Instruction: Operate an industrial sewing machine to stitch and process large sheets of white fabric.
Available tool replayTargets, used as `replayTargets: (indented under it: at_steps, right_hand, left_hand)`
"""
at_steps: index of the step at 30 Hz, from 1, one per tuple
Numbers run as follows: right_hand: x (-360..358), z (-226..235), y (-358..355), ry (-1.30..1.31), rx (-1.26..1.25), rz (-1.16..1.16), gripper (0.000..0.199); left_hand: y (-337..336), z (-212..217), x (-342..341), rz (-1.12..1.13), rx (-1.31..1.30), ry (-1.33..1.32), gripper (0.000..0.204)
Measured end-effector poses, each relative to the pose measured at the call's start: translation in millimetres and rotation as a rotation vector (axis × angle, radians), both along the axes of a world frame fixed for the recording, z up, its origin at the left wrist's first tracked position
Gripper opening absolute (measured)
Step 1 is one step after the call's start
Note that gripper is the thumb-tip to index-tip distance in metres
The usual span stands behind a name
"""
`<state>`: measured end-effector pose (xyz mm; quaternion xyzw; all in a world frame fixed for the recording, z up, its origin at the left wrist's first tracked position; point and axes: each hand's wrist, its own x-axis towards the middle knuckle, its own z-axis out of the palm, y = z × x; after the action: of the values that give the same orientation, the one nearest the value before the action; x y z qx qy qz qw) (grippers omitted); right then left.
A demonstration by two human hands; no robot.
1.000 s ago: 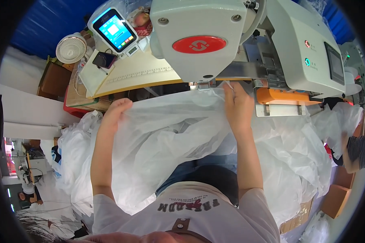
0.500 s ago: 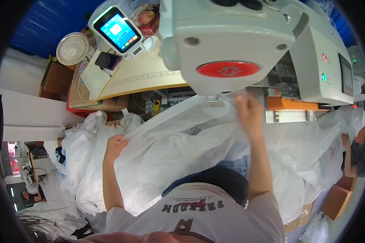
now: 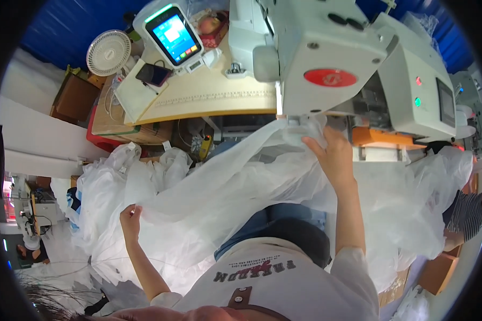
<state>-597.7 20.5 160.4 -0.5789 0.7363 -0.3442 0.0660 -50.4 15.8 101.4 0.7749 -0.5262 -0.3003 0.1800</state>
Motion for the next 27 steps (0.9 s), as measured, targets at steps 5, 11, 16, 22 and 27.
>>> replayTargets:
  at_steps: [5, 11, 16, 22, 27]
  right_hand:
    - [29.7, -4.2, -21.0, 0.143, -0.141, -0.166, 0.023]
    - [-46.6, 9.1, 51.3, 0.181, -0.052, -0.115, 0.021]
    - [-51.5, 4.0, 43.3, -0.054, -0.199, -0.268, 0.020]
    - [-44.9, -1.4, 16.4, -0.018, -0.174, -0.307, 0.020]
    - [-89.9, -23.6, 19.5, 0.260, -0.054, -0.449, 0.018]
  left_hand:
    - [-47.7, -57.3, 3.2, 0.161, -0.290, 0.683, 0.010]
    - [-84.8, -28.8, -21.6, -0.134, 0.150, 0.577, 0.007]
    - [-119.6, -24.9, -37.4, 0.005, 0.142, 1.097, 0.011]
    - [-114.4, 0.8, -87.0, -0.244, -0.233, 0.651, 0.016]
    - [-103.3, 12.4, -132.8, -0.322, -0.443, 0.143, 0.016]
